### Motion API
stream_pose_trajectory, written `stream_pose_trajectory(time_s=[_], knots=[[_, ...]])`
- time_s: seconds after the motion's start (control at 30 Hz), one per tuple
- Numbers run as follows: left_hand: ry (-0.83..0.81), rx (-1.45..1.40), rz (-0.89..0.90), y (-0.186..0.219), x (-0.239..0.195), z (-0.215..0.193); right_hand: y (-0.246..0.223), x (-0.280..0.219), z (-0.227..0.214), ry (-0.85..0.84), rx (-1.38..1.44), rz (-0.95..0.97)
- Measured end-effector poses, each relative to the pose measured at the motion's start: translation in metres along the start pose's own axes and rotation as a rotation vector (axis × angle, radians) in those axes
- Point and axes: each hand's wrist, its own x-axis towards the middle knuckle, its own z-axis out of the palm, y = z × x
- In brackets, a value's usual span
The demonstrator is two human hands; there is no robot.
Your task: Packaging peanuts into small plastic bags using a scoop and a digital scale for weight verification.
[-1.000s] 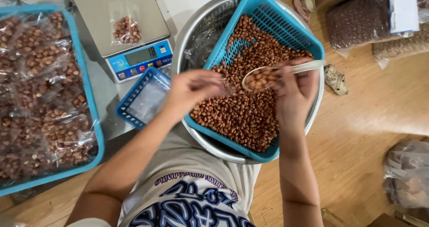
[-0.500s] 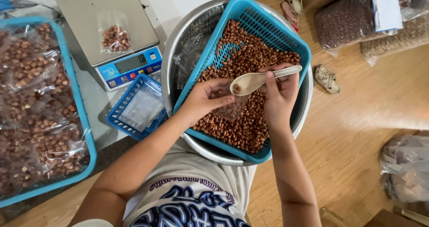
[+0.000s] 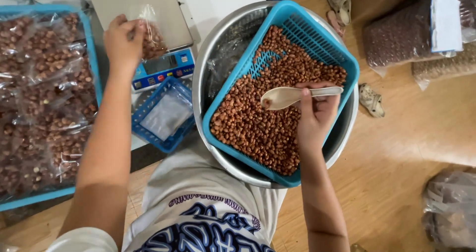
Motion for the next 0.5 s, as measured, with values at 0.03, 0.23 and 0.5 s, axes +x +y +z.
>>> stream_pose_trajectory(time_s=[0.03,0.23,0.5], knots=[[0.001,-0.003,0.005,-0.004,0.006,0.002,-0.002,-0.001,0.001,0.004,-0.001,-0.004],[0.384,-0.598,-0.009,-0.002,0.051,-0.005,-0.001,-0.001,0.0,0.029,0.084,0.062],[-0.016,-1.423,-0.142,0.12,0.0,-0.09,0.011,-0.004,0.002,0.107,0.22,0.188]])
